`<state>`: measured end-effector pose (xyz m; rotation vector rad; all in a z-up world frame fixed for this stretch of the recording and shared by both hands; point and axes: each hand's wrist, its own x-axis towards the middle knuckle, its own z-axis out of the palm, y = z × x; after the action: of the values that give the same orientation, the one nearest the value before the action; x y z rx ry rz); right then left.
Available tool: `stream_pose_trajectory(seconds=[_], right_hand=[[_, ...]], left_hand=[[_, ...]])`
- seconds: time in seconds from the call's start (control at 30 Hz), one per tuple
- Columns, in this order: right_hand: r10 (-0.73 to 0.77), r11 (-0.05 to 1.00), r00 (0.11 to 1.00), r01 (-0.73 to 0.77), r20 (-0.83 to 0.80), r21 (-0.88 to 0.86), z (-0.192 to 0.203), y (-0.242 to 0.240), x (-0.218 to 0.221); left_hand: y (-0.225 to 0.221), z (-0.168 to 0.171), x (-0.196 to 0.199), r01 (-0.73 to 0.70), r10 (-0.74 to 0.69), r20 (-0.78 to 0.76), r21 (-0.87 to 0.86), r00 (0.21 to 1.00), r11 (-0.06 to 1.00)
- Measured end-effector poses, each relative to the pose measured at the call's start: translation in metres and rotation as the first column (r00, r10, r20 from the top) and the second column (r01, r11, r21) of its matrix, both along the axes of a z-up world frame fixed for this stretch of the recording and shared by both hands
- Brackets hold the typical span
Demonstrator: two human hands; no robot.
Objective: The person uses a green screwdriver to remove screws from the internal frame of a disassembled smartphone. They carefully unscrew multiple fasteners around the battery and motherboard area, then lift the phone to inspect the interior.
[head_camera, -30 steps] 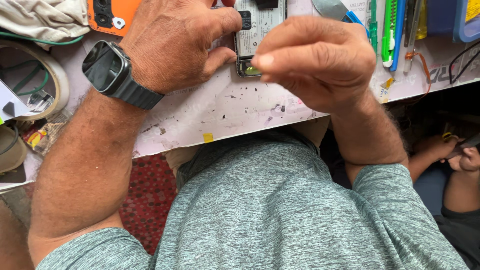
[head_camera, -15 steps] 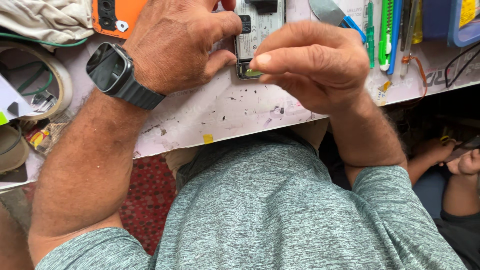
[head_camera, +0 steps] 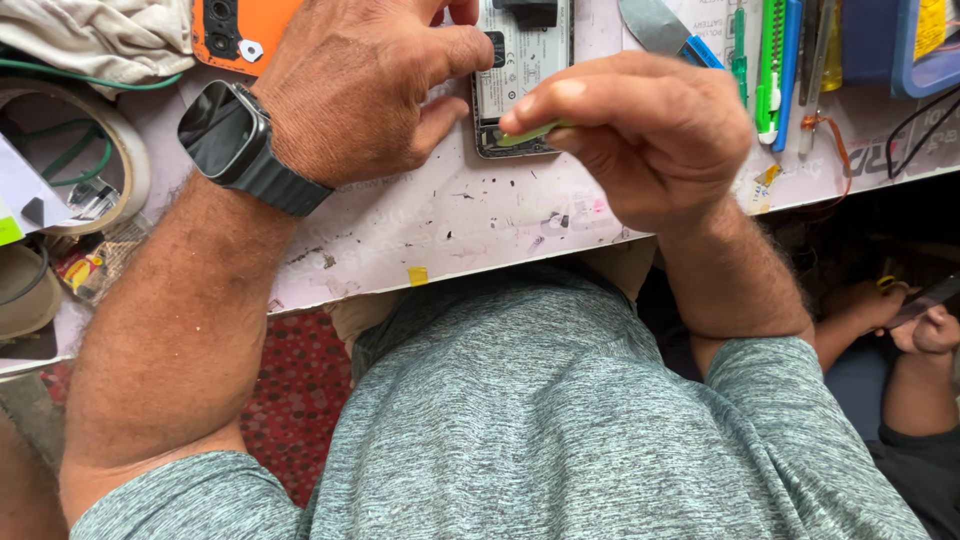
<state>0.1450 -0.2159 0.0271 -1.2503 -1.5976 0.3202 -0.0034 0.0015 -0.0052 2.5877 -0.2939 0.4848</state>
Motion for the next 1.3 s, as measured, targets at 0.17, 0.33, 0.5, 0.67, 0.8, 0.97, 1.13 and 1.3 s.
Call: stream_pose_trajectory(seconds=[0.17, 0.33, 0.5, 0.67, 0.8, 0.97, 1.13, 1.3], right_hand=[[-0.016, 0.998, 0.998, 0.019, -0.058, 0.053, -0.005, -0.001, 0.004], [-0.006, 0.996, 0.994, 0.016, -0.113, 0.085, -0.011, 0.001, 0.006], [-0.097, 0.992, 0.964, 0.114, -0.246, 0.058, -0.016, -0.003, -0.003], [-0.128, 0.976, 0.943, 0.175, -0.307, 0.131, -0.016, -0.014, 0.007], [-0.222, 0.944, 0.959, 0.256, -0.174, 0.207, -0.019, -0.032, 0.011], [-0.376, 0.919, 0.926, 0.370, 0.021, 0.137, -0.020, -0.058, 0.008], [-0.378, 0.913, 0.923, 0.384, -0.068, 0.137, -0.027, -0.065, 0.006], [-0.312, 0.936, 0.946, 0.322, -0.089, 0.143, -0.029, -0.061, 0.009]], left_hand=[[0.003, 0.005, 0.002, 0.090, -0.098, -0.077, -0.104, 0.992, 0.990], [-0.002, 0.012, 0.003, 0.156, -0.161, -0.007, -0.206, 0.987, 0.966], [0.001, 0.005, 0.002, 0.147, -0.164, -0.081, -0.183, 0.983, 0.972], [0.015, 0.023, -0.006, -0.007, 0.014, -0.206, 0.035, 0.978, 0.999], [0.013, 0.031, -0.008, -0.073, 0.114, -0.214, 0.191, 0.970, 0.979], [0.014, 0.023, -0.012, -0.125, 0.154, -0.097, 0.257, 0.983, 0.958], [0.011, 0.017, -0.005, -0.021, 0.024, -0.019, 0.117, 1.000, 0.993], [0.003, 0.021, 0.008, 0.061, -0.059, -0.061, 0.021, 0.996, 0.998]])
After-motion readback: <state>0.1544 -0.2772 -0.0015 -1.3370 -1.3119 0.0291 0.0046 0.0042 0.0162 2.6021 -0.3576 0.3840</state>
